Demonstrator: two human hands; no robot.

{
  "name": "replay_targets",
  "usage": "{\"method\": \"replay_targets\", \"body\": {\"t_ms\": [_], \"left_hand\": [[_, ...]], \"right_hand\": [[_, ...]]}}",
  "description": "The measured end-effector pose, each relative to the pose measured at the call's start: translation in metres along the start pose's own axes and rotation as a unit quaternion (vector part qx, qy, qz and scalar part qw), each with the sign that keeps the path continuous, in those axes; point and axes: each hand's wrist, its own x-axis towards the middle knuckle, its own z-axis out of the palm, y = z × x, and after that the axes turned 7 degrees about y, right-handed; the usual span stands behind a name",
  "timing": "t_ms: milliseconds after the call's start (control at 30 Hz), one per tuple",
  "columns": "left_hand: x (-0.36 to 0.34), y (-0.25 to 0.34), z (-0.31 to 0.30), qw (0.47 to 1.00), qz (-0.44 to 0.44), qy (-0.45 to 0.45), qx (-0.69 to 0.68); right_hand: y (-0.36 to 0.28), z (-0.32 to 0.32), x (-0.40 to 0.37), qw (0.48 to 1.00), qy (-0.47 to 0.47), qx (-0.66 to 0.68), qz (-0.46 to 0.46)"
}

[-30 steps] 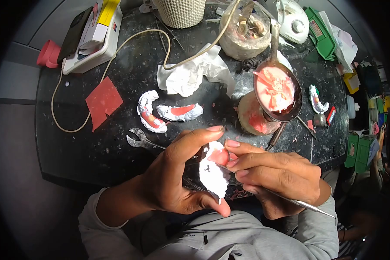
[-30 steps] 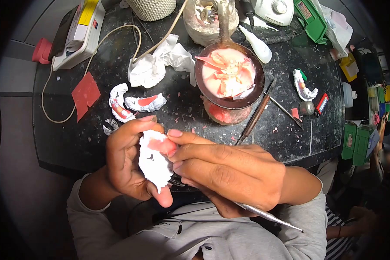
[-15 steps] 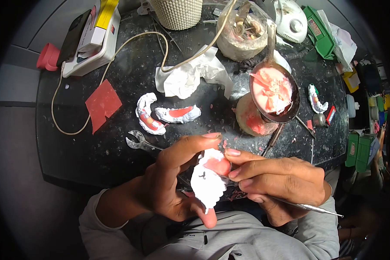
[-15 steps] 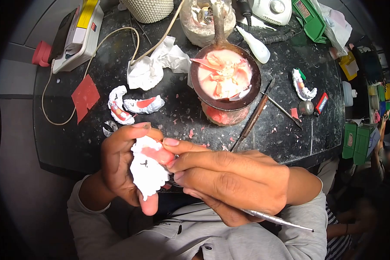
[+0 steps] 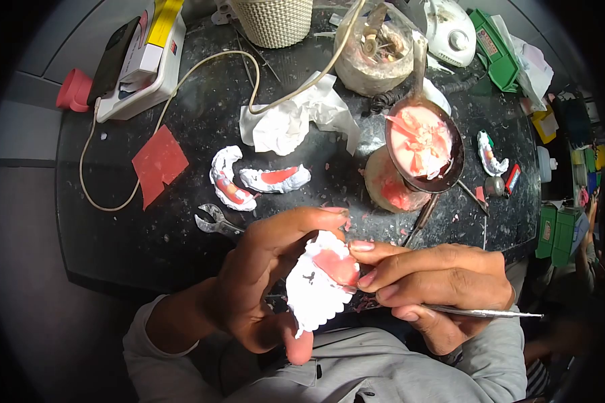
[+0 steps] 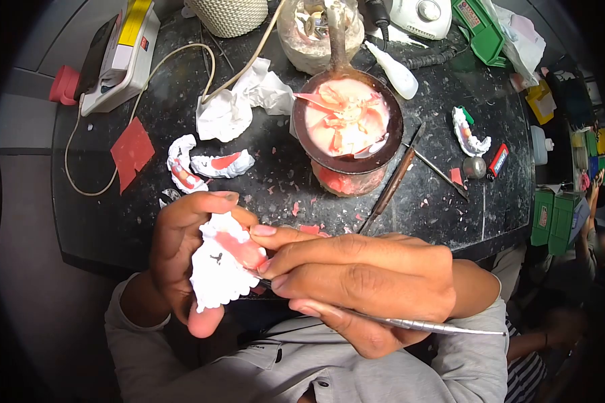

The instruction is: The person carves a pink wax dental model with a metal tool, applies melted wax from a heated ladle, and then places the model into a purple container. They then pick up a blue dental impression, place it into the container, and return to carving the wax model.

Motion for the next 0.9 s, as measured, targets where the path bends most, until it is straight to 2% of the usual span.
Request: {"method": "replay_targets", "body": {"t_ms": [67, 133, 367, 467, 533, 633, 867, 900], "left_hand": [[0.000, 0.004, 0.004, 1.000, -0.011, 0.010, -0.014], [0.000, 0.010, 0.008, 0.996, -0.065, 0.042, -0.041], [0.003, 0.015, 0.010, 0.992, -0.095, 0.050, -0.073], [0.007, 0.014, 0.000, 0.993, -0.090, 0.014, -0.076], [0.009, 0.010, -0.012, 0.981, -0.071, -0.113, -0.140], [0.009, 0.012, -0.011, 0.981, -0.072, -0.113, -0.138], [0.009, 0.019, -0.012, 0.980, -0.094, -0.127, -0.121], [0.009, 0.022, -0.005, 0.987, -0.106, -0.074, -0.094]], "right_hand": [[-0.001, 0.000, 0.000, 1.000, 0.002, 0.015, 0.008], [-0.004, 0.000, 0.001, 0.999, 0.005, 0.019, 0.026], [-0.007, 0.003, 0.000, 0.997, 0.037, 0.042, 0.059], [-0.006, 0.002, 0.001, 0.996, 0.038, 0.054, 0.060], [-0.006, 0.002, 0.002, 0.996, 0.034, 0.056, 0.064], [-0.010, 0.001, 0.003, 0.991, 0.034, 0.079, 0.099], [-0.005, -0.002, 0.004, 0.991, 0.005, 0.097, 0.089], [-0.005, -0.002, 0.004, 0.991, 0.005, 0.101, 0.091]]}}
